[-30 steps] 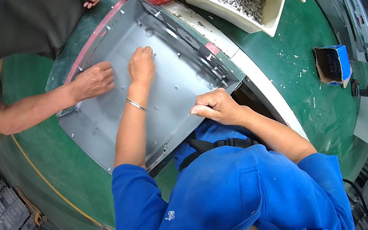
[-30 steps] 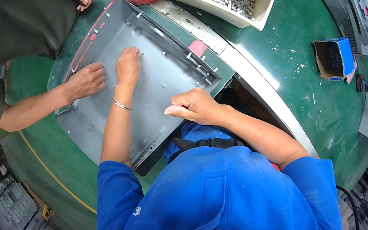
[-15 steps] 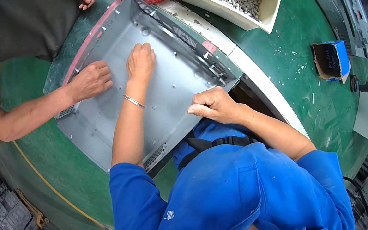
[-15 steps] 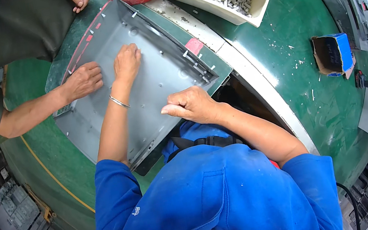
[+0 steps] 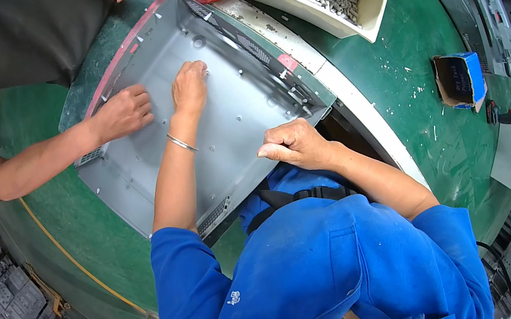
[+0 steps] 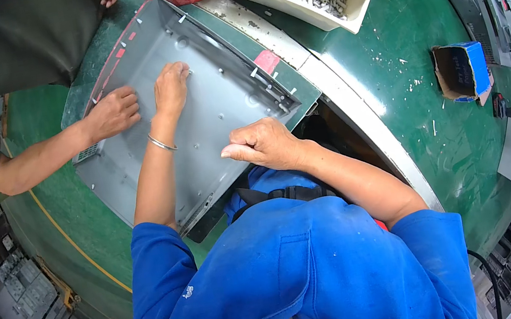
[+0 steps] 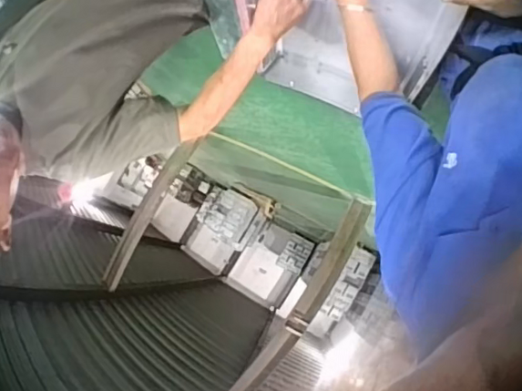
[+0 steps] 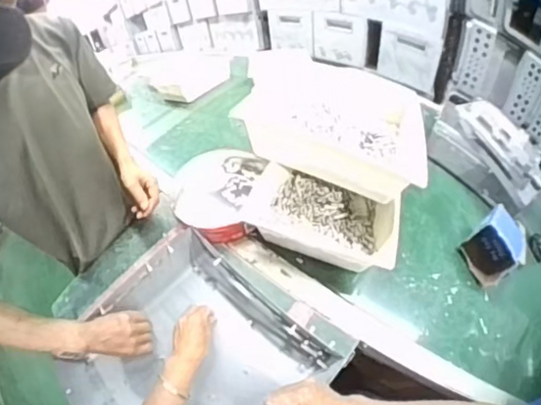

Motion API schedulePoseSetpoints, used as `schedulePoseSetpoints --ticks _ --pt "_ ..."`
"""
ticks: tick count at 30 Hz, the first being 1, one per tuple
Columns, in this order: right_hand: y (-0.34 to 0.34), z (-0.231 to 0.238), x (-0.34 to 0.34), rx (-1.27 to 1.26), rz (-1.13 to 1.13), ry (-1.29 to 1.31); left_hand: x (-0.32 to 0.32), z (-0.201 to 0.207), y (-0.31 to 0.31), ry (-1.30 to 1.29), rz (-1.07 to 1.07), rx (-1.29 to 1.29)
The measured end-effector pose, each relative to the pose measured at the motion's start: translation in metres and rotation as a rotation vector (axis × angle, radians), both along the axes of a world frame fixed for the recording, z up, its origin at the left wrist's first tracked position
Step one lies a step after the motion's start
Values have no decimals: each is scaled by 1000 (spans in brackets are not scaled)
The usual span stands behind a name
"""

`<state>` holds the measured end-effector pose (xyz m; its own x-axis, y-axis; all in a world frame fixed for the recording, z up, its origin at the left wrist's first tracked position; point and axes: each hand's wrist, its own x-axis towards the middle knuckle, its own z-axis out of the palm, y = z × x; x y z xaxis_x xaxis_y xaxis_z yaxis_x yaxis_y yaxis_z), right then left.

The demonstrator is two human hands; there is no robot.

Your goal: The person places a metal chassis on a workbench and inserts small white plastic fasteners into pre-drilled holes. They work alongside a coworker who performs similar actions on the same unit. The person handles the fasteners by hand and positions them into the chassis.

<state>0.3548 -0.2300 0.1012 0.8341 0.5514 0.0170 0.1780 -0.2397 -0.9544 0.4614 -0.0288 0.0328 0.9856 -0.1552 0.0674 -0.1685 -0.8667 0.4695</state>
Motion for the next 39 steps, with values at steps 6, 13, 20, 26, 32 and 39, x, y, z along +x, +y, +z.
schedulePoseSetpoints --ticks 6,13,20,26,32,39 --pt "1 1 0 6 -3 -11 1 -3 1 -48 3 37" --pt "0 1 1 2 6 36 0 -5 1 -73 -18 70" --pt "-5 16 12 258 -105 469 0 -2 -2 -87 -64 138" --pt "-7 20 17 366 -113 655 1 0 -6 -75 -46 165" --pt "-5 28 23 528 -185 974 0 1 -7 -49 -34 168" --pt "-8 35 22 467 -97 999 0 -4 -9 -51 -18 220"
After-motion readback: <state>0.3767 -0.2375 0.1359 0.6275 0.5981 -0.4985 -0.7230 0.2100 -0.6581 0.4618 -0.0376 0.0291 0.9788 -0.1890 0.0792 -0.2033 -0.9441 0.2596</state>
